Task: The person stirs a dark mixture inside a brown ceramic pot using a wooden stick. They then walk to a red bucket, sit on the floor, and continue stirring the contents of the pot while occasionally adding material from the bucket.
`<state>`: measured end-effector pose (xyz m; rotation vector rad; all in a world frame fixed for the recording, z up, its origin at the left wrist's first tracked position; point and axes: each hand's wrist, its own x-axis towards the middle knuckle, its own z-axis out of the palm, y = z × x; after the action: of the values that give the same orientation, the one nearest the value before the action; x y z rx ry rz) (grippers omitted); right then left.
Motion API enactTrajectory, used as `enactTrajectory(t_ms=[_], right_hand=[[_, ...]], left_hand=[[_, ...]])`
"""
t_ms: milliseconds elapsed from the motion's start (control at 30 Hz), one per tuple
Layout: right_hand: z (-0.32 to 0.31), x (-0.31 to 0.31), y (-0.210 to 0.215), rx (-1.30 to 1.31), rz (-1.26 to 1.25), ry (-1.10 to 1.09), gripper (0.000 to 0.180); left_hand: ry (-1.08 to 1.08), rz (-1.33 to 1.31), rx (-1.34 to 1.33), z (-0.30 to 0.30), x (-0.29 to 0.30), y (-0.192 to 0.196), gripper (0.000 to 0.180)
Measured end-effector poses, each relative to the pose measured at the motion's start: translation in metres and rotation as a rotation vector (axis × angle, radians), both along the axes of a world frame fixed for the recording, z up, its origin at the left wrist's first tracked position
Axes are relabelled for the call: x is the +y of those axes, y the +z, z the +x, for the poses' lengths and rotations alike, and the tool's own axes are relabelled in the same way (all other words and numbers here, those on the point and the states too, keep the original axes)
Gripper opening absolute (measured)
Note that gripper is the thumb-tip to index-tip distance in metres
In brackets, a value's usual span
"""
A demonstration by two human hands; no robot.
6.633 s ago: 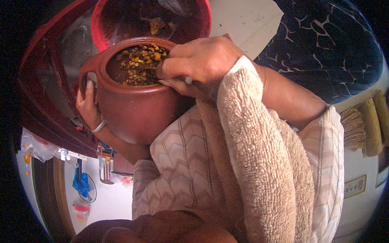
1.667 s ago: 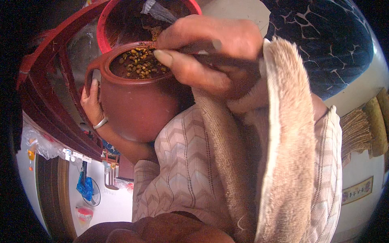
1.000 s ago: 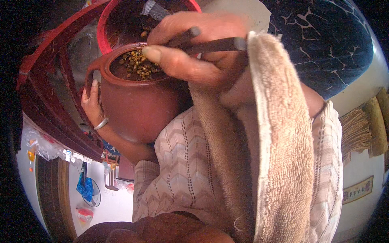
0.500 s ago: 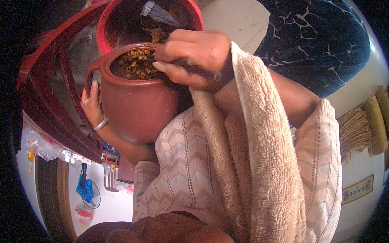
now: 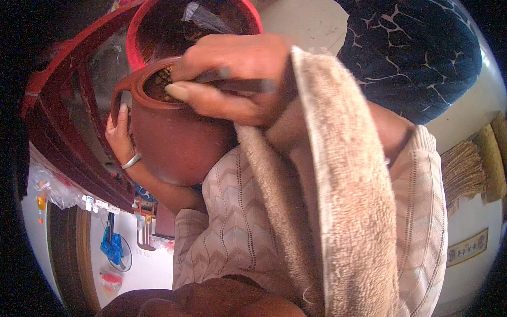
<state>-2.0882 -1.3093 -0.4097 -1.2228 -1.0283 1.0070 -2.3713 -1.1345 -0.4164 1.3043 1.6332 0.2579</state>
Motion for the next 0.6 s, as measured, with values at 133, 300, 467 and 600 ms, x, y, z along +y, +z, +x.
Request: enactTrajectory(t_ms=[133,300,467,600], right_hand=[[-0.011,0.019,-0.007,0.060,0.093,-0.046,0.011],[-0.009,0.027,-0.023,-0.065,0.078,-0.046,0.010],[0.004,0.015,-0.007,-0.160,-0.044,0.069,0.011],[-0.001,0.020,0.008,-0.262,0.020,0.070,0.014]], left_hand=[[-0.006,0.025,0.023,0.004,-0.001,0.003,0.019],[-0.025,0.016,0.051,-0.002,0.000,0.003,0.021],[-0.031,-0.006,-0.032,0.006,0.002,0.000,0.021],[-0.013,0.016,0.031,0.000,-0.002,0.002,0.022]])
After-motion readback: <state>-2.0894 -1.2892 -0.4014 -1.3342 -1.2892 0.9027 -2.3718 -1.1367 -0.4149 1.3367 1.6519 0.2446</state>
